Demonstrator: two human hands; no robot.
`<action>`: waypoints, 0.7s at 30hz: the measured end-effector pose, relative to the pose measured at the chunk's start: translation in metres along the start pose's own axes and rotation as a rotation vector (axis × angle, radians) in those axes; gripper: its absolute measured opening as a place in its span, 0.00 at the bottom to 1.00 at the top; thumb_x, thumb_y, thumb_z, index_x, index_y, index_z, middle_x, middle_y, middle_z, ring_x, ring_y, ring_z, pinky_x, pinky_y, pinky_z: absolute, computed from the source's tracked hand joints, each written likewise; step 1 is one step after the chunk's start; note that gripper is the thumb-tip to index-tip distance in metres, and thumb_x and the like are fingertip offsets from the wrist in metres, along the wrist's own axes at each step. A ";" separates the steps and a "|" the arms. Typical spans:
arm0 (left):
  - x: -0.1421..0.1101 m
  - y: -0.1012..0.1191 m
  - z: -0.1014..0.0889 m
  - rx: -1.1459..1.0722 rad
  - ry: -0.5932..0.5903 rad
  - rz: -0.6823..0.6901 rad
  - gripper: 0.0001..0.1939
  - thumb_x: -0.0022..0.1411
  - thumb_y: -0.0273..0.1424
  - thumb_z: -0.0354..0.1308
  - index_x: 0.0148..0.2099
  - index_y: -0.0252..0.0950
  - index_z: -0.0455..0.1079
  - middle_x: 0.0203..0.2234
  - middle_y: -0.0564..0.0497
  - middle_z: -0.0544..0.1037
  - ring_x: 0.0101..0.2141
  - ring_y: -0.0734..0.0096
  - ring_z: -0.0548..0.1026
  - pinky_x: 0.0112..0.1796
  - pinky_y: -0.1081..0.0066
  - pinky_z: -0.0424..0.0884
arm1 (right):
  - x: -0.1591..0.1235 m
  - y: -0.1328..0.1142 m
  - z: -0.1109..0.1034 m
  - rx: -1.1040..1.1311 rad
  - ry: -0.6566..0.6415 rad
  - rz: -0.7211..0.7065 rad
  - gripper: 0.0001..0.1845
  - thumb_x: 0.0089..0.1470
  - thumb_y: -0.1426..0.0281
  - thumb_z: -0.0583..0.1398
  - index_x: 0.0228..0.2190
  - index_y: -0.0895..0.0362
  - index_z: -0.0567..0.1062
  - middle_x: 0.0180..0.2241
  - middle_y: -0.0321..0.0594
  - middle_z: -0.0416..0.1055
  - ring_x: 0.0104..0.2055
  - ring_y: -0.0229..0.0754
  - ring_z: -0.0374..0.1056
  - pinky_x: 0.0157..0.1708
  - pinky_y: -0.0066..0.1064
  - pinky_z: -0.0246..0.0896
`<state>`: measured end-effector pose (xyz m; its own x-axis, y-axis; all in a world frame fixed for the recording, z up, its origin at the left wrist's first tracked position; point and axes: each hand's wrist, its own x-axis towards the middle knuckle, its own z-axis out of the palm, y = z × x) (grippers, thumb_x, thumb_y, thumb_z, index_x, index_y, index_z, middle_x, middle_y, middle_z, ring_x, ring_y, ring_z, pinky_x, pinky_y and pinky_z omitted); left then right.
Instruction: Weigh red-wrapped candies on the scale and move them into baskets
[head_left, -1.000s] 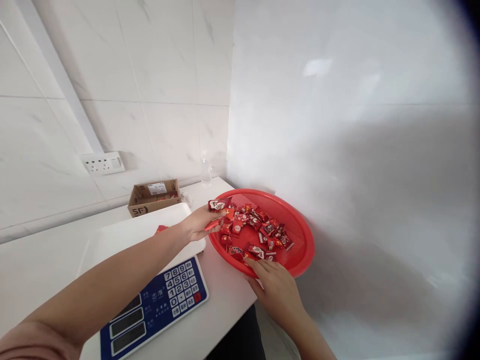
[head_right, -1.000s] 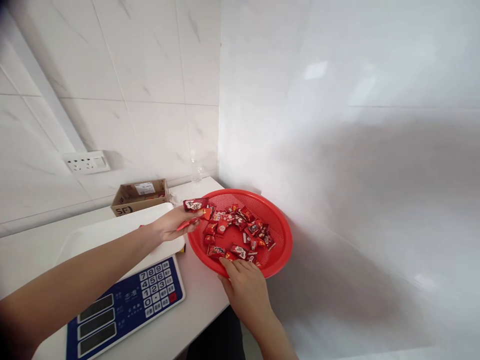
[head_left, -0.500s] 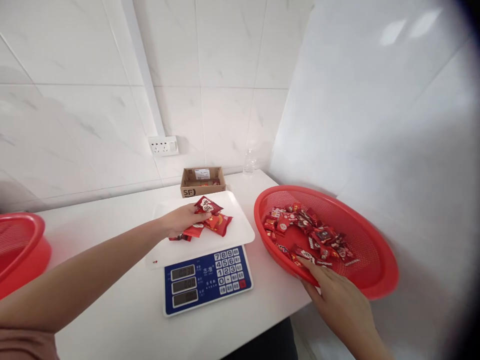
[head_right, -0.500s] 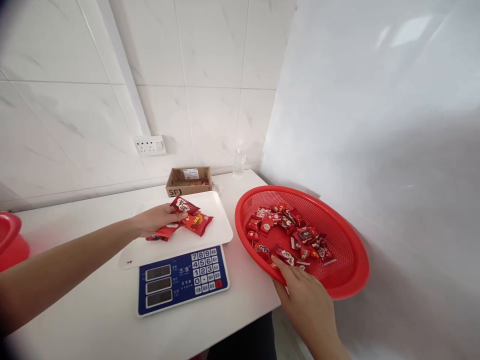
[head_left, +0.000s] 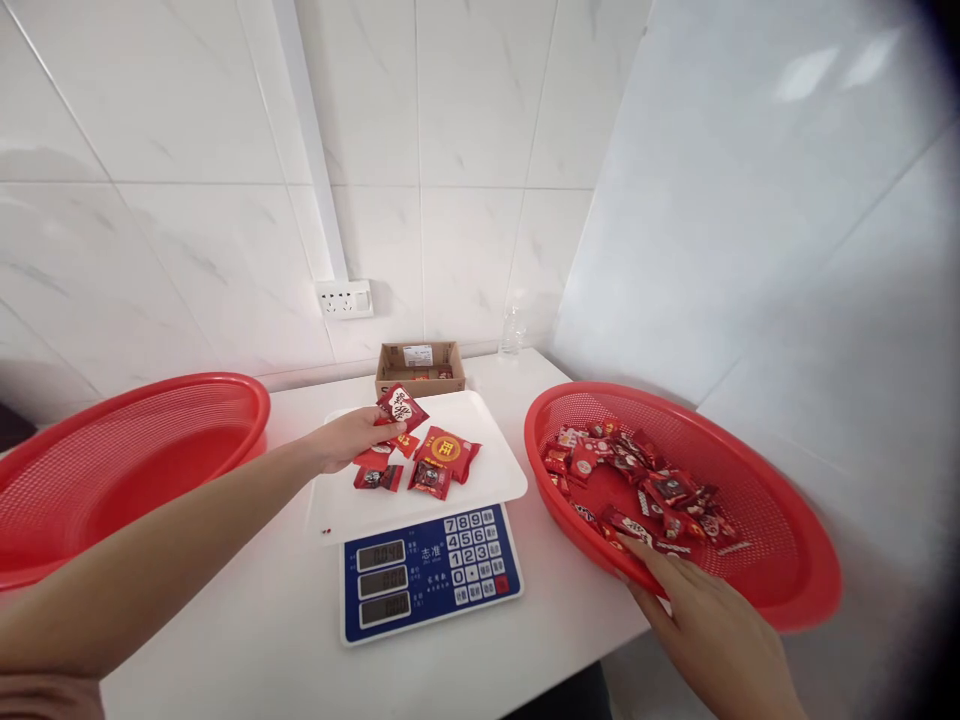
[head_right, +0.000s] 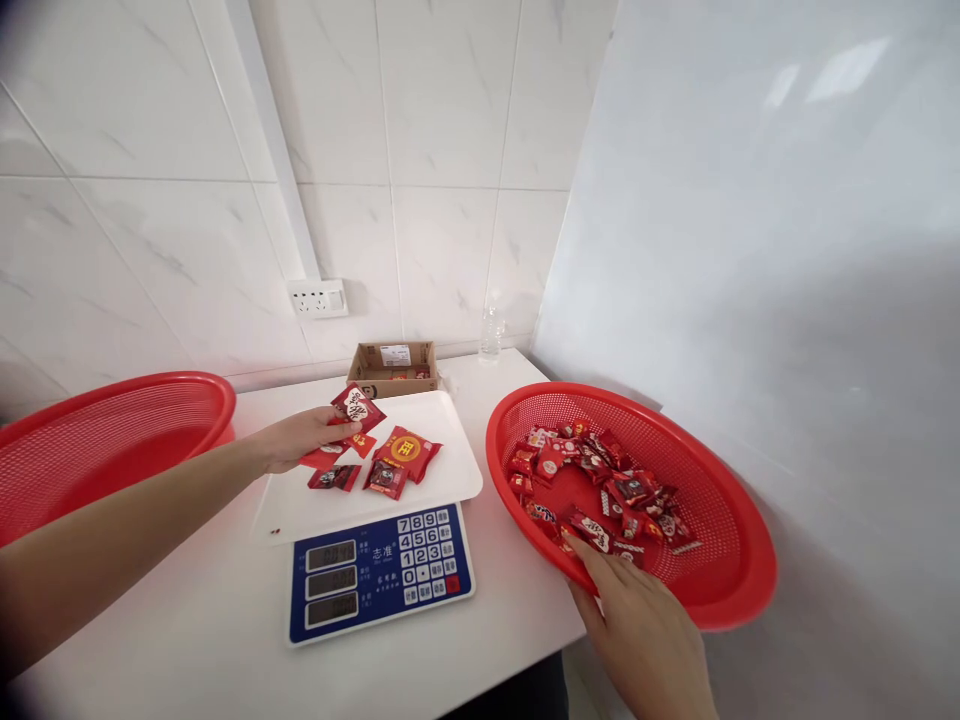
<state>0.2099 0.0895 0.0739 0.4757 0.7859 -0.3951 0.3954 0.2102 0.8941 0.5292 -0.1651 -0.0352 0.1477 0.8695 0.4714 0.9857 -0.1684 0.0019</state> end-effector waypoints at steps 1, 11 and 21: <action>0.000 -0.001 0.000 0.017 0.007 0.000 0.26 0.41 0.46 0.69 0.39 0.36 0.70 0.31 0.51 0.78 0.34 0.68 0.75 0.34 0.71 0.68 | 0.000 0.000 0.000 -0.005 0.000 0.000 0.19 0.55 0.63 0.53 0.44 0.52 0.77 0.35 0.40 0.79 0.33 0.47 0.75 0.29 0.35 0.70; 0.011 -0.005 -0.008 0.015 0.141 0.077 0.23 0.39 0.46 0.69 0.32 0.35 0.70 0.23 0.53 0.75 0.27 0.70 0.71 0.30 0.71 0.66 | -0.002 0.000 0.001 0.005 -0.043 0.043 0.19 0.55 0.63 0.53 0.45 0.51 0.76 0.37 0.40 0.79 0.36 0.48 0.75 0.30 0.37 0.70; -0.079 -0.028 0.072 -0.155 -0.259 -0.007 0.17 0.46 0.46 0.65 0.32 0.38 0.73 0.18 0.57 0.68 0.22 0.74 0.67 0.29 0.71 0.66 | -0.002 -0.049 -0.038 0.486 0.002 0.020 0.24 0.57 0.56 0.54 0.53 0.52 0.67 0.47 0.47 0.73 0.47 0.49 0.70 0.42 0.39 0.68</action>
<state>0.2180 -0.0202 0.0643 0.6656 0.6142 -0.4240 0.2839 0.3170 0.9049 0.4771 -0.1757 -0.0025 0.1673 0.8671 0.4692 0.9063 0.0520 -0.4193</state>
